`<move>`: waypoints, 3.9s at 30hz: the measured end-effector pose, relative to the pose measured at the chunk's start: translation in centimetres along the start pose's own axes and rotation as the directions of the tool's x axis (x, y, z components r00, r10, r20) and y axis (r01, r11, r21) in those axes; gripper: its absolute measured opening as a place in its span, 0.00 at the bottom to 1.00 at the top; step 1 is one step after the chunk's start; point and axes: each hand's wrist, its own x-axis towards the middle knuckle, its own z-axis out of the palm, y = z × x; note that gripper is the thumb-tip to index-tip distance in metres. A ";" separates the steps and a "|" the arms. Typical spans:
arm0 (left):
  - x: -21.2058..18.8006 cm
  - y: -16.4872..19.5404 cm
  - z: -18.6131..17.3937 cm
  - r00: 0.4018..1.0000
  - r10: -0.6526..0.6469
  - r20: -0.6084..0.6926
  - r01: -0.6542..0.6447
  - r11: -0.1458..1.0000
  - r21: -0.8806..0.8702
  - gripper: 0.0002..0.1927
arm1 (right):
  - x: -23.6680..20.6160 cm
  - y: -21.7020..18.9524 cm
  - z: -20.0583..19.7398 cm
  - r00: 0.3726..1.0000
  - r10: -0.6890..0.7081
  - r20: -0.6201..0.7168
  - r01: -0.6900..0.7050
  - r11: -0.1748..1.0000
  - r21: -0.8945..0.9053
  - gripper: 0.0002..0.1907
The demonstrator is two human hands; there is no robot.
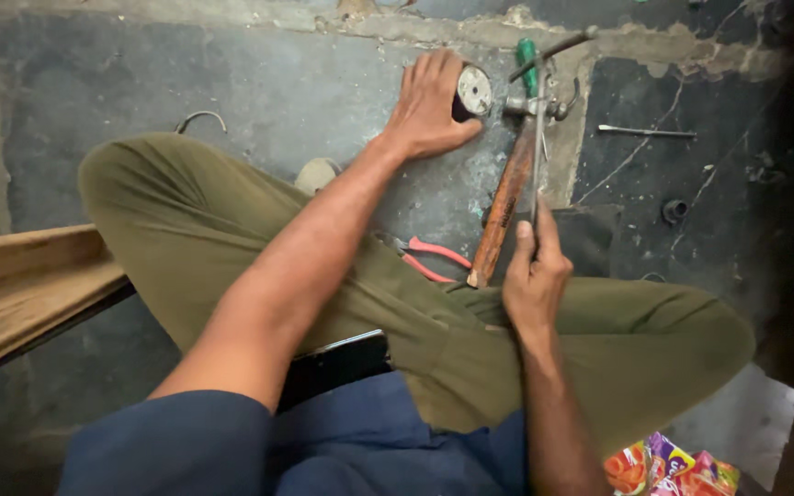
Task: The person sits on the floor and uses a hammer and a metal rod to repeatedly strike a cylindrical metal object. The person holds the object in one hand and strikes it with the other, occasionally rotating it to hit different sides.
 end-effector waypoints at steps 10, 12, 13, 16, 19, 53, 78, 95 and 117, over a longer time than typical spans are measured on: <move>0.4 -0.6 1.2 0.996 -0.044 -0.084 0.047 0.998 0.033 0.42 | 0.4 -2.3 -0.9 0.955 0.175 -0.239 -0.161 0.984 0.078 0.24; 0.3 -0.7 1.3 0.995 -0.050 -0.090 0.053 0.998 0.030 0.44 | 0.7 -2.2 0.0 0.962 0.067 -0.264 -0.042 0.994 0.102 0.24; 0.4 -0.7 1.2 0.994 -0.035 -0.101 0.039 0.999 0.033 0.45 | 1.2 -1.9 0.8 0.956 0.006 -0.292 0.029 0.993 0.116 0.24; 0.5 -0.6 0.9 0.997 -0.065 -0.040 0.065 0.998 0.009 0.47 | 2.6 -1.0 2.8 0.998 0.035 0.050 -0.037 0.999 0.036 0.25; 0.5 -0.6 0.7 0.995 -0.097 0.012 0.097 0.995 -0.030 0.46 | 2.3 -0.5 2.7 0.978 -0.181 -0.105 0.158 0.967 -0.198 0.19; 0.4 -0.7 0.8 0.996 -0.030 -0.089 0.029 0.999 -0.016 0.40 | 2.3 -3.7 1.8 0.996 0.072 -0.045 -0.077 0.988 -0.131 0.23; 0.5 -0.5 0.4 0.995 -0.041 -0.090 0.040 0.999 -0.008 0.41 | 1.3 -3.3 1.1 0.973 0.011 -0.230 -0.024 0.998 -0.053 0.20; 0.2 -0.6 0.6 0.996 -0.021 -0.091 0.022 1.000 0.011 0.41 | 0.6 -4.8 0.6 0.964 0.089 -0.250 -0.078 0.995 0.054 0.23; 0.3 -0.7 0.8 0.994 -0.042 -0.098 0.044 0.999 0.019 0.39 | 0.8 -3.1 1.4 0.958 0.261 -0.118 -0.262 0.965 0.000 0.24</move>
